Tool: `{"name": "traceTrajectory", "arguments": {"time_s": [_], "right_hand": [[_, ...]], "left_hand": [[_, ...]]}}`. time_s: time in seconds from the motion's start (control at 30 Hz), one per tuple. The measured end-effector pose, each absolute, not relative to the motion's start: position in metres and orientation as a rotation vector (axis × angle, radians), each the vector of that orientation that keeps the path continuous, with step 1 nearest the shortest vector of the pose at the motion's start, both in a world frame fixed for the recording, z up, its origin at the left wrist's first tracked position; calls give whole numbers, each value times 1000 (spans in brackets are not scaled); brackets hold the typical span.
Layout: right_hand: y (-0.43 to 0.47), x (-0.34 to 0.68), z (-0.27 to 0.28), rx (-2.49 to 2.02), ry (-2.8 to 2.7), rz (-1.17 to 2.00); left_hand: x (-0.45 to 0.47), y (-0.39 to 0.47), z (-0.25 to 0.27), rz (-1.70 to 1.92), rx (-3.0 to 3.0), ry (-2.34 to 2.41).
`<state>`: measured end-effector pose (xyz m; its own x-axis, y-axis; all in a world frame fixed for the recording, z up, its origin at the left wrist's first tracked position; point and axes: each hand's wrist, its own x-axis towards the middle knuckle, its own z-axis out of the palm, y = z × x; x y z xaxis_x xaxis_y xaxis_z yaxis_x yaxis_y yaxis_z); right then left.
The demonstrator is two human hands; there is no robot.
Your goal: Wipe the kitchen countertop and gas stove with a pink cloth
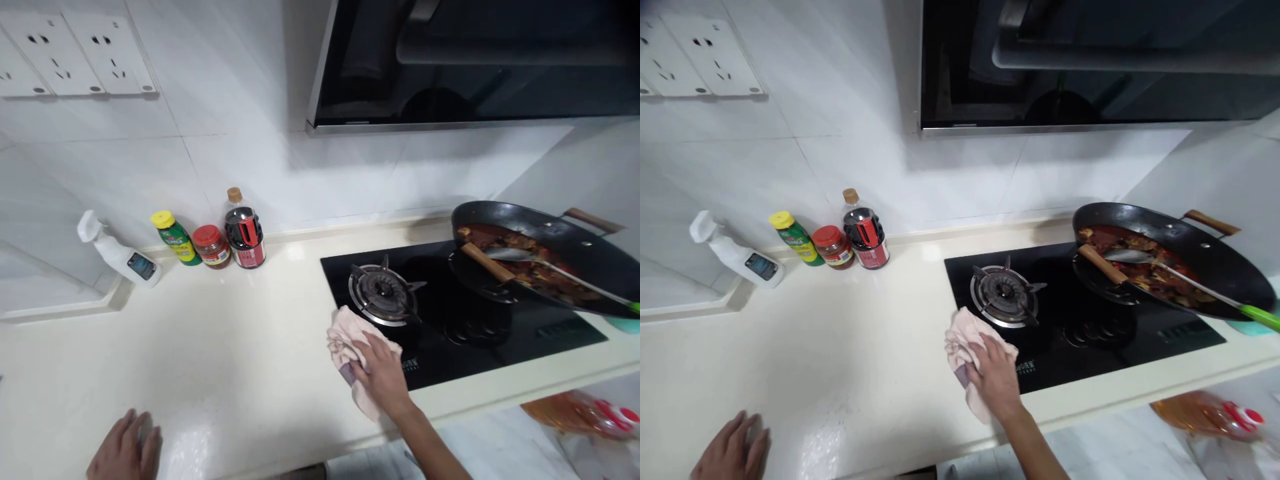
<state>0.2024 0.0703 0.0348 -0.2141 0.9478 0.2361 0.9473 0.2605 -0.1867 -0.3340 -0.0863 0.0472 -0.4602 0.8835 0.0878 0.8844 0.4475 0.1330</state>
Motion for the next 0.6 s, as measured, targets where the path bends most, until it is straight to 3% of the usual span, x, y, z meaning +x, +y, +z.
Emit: {"name": "traceTrajectory", "arguments": {"time_s": [0.17,0.33,0.6], "right_hand": [[38,250,21,-1779,-2094,-83],[23,190,19,-1834,-1987,-107],[-4,19,51,-1669,-2197,476]], "left_hand": [[-327,-86,51,-243,-1641,-2634],[-323,-87,54,-239,-1637,-2634],[-317,-87,61,-284,-1658,-2649]]}}
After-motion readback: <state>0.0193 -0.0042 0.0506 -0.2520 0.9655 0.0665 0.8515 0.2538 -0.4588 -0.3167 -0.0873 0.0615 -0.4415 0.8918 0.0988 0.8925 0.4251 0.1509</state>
